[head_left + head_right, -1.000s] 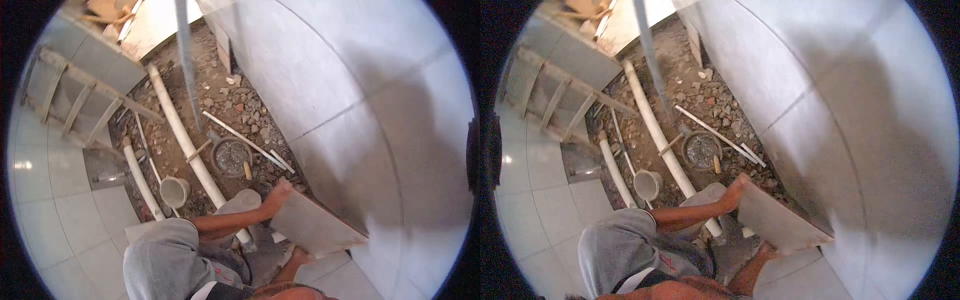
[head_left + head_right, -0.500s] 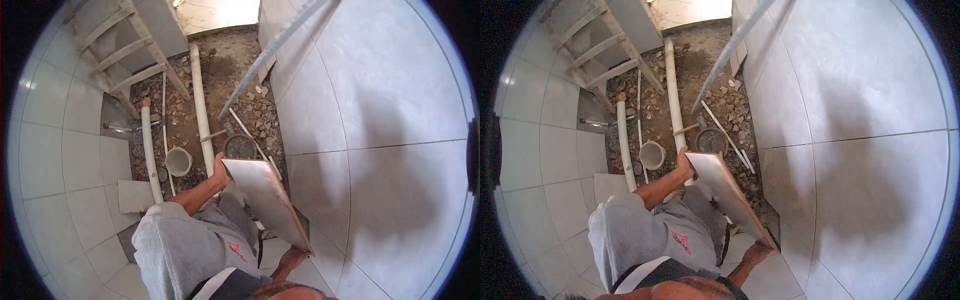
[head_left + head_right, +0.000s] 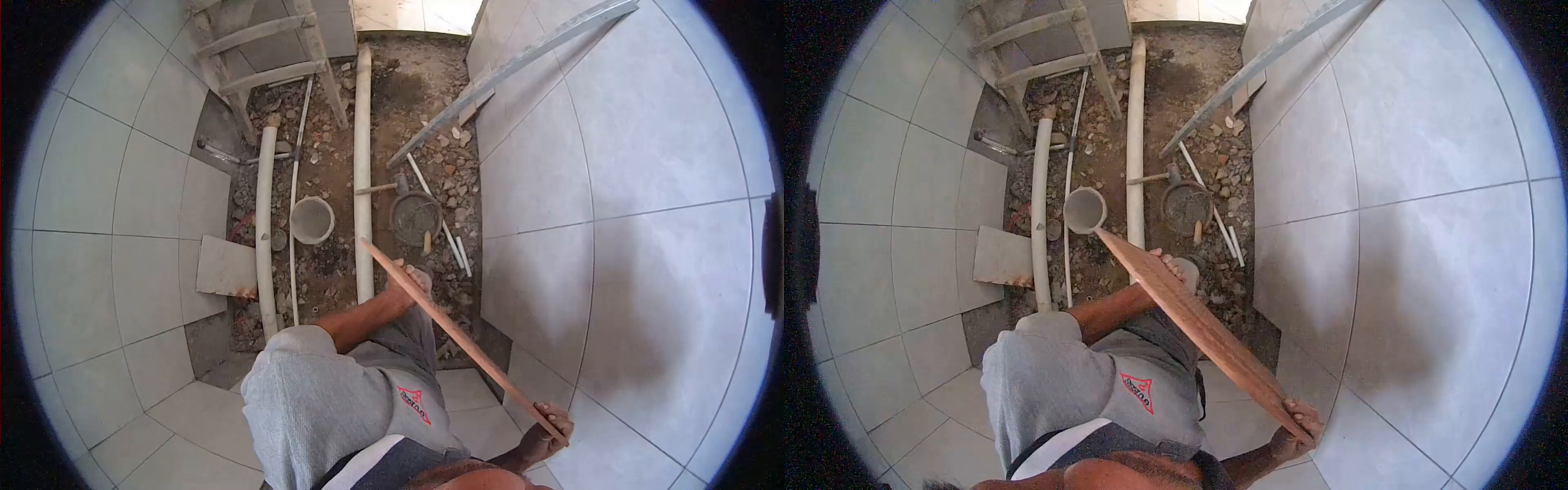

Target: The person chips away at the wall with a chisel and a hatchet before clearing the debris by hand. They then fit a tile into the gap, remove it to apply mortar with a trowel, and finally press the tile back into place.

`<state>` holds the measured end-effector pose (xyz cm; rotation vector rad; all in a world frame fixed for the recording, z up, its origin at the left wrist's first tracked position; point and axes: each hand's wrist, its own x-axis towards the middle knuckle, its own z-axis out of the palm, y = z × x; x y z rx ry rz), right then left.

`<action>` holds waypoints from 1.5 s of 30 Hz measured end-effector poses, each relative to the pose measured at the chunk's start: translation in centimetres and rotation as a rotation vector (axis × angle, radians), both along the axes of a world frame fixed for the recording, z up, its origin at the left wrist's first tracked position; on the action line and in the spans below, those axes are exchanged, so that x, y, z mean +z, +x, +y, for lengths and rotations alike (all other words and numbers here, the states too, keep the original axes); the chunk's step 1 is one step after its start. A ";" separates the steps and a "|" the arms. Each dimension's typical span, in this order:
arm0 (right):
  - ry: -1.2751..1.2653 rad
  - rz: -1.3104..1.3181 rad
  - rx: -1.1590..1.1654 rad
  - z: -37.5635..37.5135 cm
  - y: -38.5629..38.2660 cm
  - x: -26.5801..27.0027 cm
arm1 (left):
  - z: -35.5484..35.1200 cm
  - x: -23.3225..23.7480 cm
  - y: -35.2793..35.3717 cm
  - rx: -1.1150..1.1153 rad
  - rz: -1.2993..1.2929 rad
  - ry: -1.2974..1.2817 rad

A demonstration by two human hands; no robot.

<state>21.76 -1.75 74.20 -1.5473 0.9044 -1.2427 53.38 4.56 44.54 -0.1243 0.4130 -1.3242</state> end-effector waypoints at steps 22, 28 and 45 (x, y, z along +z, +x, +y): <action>0.105 -0.033 0.561 -6.2 20.2 2.4 | -1.5 1.3 16.5 0.198 -0.028 -0.125; 0.102 -0.088 0.625 -8.6 27.6 1.5 | -0.4 -0.6 22.8 0.331 -0.074 -0.170; 0.299 -0.238 1.231 -15.2 46.4 -0.1 | 10.8 7.3 28.3 0.847 -0.105 0.347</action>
